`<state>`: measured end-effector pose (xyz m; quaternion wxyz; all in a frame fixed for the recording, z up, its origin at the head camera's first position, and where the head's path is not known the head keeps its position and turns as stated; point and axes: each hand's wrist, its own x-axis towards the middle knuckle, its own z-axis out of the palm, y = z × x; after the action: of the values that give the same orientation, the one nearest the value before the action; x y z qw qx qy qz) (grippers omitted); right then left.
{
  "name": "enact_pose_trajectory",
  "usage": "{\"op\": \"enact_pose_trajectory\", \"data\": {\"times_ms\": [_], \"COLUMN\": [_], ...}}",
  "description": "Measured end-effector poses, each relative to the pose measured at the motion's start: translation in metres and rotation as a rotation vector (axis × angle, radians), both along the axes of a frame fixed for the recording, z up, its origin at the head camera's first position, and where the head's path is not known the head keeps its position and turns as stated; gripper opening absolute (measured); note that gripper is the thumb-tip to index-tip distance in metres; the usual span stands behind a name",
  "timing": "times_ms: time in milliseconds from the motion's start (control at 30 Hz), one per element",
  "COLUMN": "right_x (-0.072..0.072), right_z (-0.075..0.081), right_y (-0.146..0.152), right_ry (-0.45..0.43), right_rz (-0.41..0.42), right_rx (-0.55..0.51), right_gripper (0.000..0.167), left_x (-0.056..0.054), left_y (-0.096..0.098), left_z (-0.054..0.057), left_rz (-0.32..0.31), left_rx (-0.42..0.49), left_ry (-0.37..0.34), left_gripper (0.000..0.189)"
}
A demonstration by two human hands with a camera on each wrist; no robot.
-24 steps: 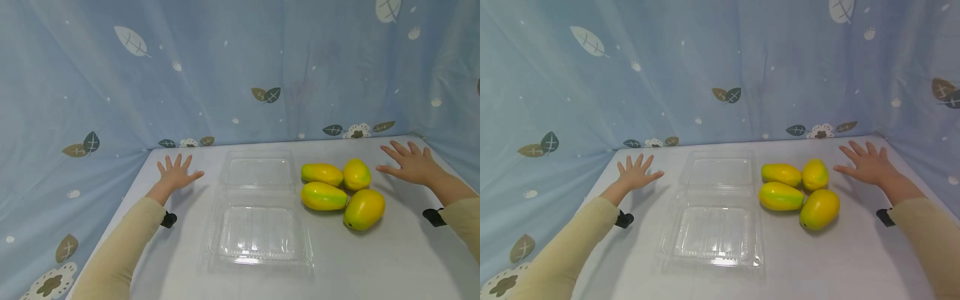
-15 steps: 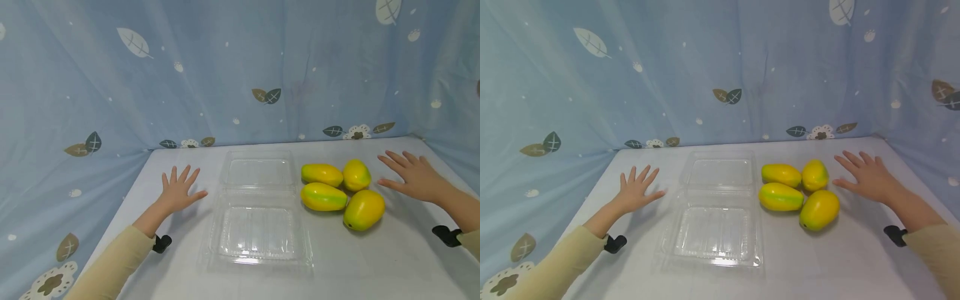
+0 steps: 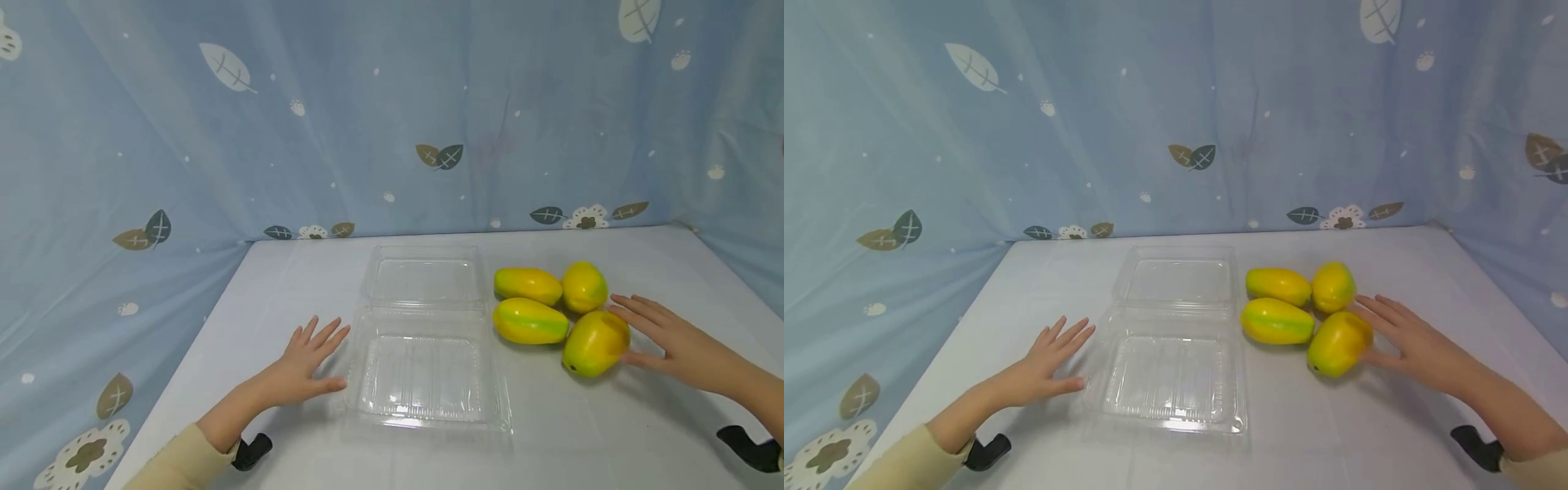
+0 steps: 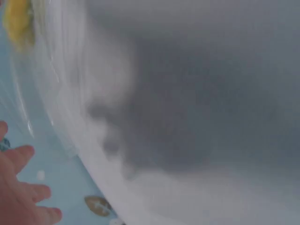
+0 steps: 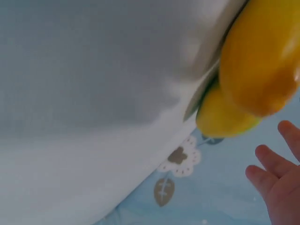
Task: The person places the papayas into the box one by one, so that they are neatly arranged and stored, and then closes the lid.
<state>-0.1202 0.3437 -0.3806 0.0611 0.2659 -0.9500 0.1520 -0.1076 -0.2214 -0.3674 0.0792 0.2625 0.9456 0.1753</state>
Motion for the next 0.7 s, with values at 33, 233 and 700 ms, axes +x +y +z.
{"op": "enact_pose_trajectory", "data": {"times_ms": [33, 233, 700], "right_x": [0.002, 0.006, -0.009], "right_z": [-0.001, -0.004, -0.013], "right_y": [-0.002, -0.013, -0.010], "right_ry": [-0.014, 0.083, 0.258], "right_rz": [0.009, 0.137, 0.335], "right_rx": [-0.020, -0.038, -0.088], "right_gripper": [0.079, 0.083, 0.056], "left_x": [0.003, 0.019, 0.036], "left_y": [0.001, 0.004, 0.004], "left_z": [-0.001, -0.004, -0.008], "left_rz": [-0.024, -0.056, -0.049], "left_rx": [-0.005, 0.011, 0.062], "left_ry": [-0.012, -0.036, -0.044], "left_gripper": [0.082, 0.086, 0.088]}}
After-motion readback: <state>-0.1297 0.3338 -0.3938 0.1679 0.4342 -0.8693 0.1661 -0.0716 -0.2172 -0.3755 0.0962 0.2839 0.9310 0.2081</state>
